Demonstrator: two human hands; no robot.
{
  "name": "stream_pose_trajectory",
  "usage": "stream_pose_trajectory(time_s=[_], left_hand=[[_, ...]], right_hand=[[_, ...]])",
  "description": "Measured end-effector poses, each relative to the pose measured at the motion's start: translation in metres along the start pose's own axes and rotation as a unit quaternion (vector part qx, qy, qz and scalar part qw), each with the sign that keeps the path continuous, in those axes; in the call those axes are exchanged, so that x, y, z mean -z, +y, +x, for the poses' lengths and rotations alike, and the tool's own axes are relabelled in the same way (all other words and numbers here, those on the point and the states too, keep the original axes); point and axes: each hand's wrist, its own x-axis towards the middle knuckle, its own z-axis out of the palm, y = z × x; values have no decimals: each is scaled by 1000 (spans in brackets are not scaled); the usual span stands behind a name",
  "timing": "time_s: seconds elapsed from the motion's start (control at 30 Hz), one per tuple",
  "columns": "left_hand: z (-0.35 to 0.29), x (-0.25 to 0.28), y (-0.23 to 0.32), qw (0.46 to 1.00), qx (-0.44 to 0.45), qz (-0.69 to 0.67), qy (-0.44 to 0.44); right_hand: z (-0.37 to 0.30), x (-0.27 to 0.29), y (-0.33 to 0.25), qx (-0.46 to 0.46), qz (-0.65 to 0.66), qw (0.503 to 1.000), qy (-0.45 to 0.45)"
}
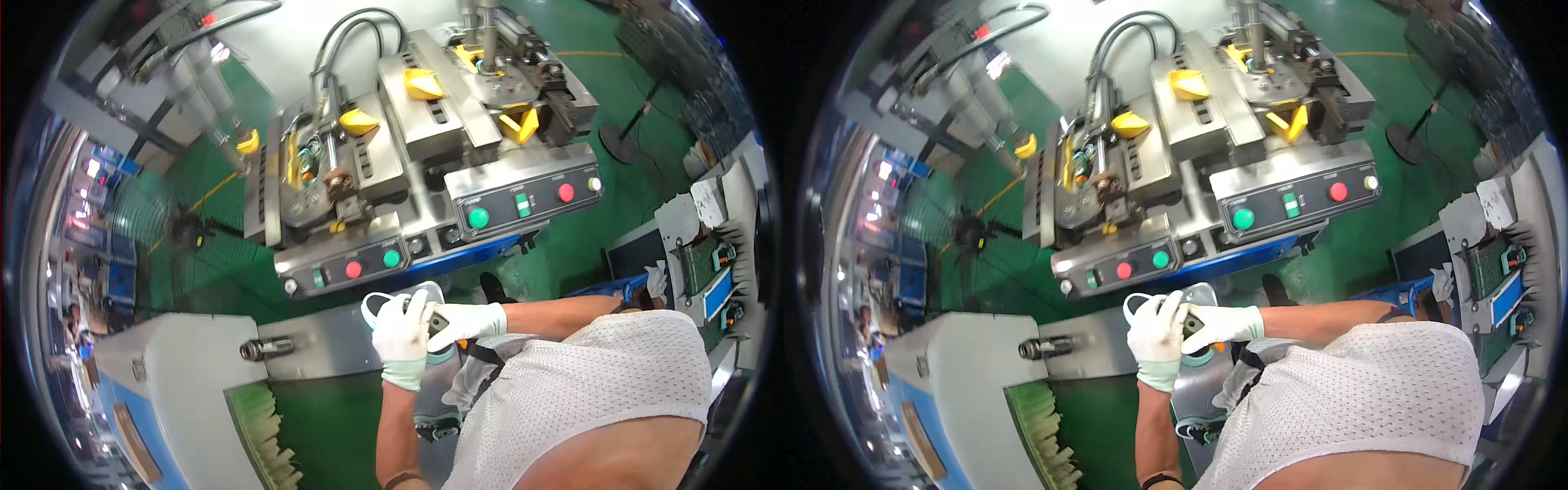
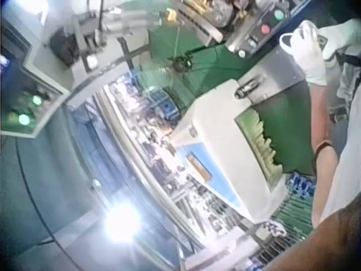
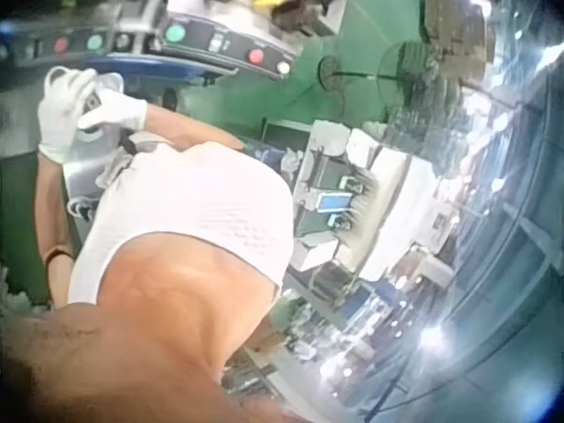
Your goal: Operates machinery to press soles onto shoes in a manufacturing facility.
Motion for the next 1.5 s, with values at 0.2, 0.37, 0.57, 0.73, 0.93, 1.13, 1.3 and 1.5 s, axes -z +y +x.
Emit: stream_pose_trajectory(time_s=[0.2, 0.37, 0.57, 0.73, 0.93, 1.13, 1.3, 1.5], left_hand=[[96, -8, 72, 970, -76, -220, 68], [109, -31, 44, 951, 90, -246, 166], [74, -72, -4, 913, 280, -270, 121], [43, -79, -42, 913, 345, -214, 43], [57, -115, -80, 908, 343, -240, 6], [64, -195, -101, 943, 282, -125, -124], [56, -174, -100, 766, 437, -468, -52], [-12, -151, -70, 752, 462, -469, -23]], right_hand=[[-71, 68, -39, 87, 201, 976, 17], [-148, 116, -90, 177, 279, 940, 84], [-154, 156, -119, 237, 345, 894, 160], [-136, 146, -116, 315, 294, 873, 229], [-122, 132, -105, 292, 288, 885, 220], [-93, 103, -118, 263, 300, 876, 269], [-90, 101, -112, 277, 309, 878, 237], [-79, 101, -123, 261, 319, 886, 210]])
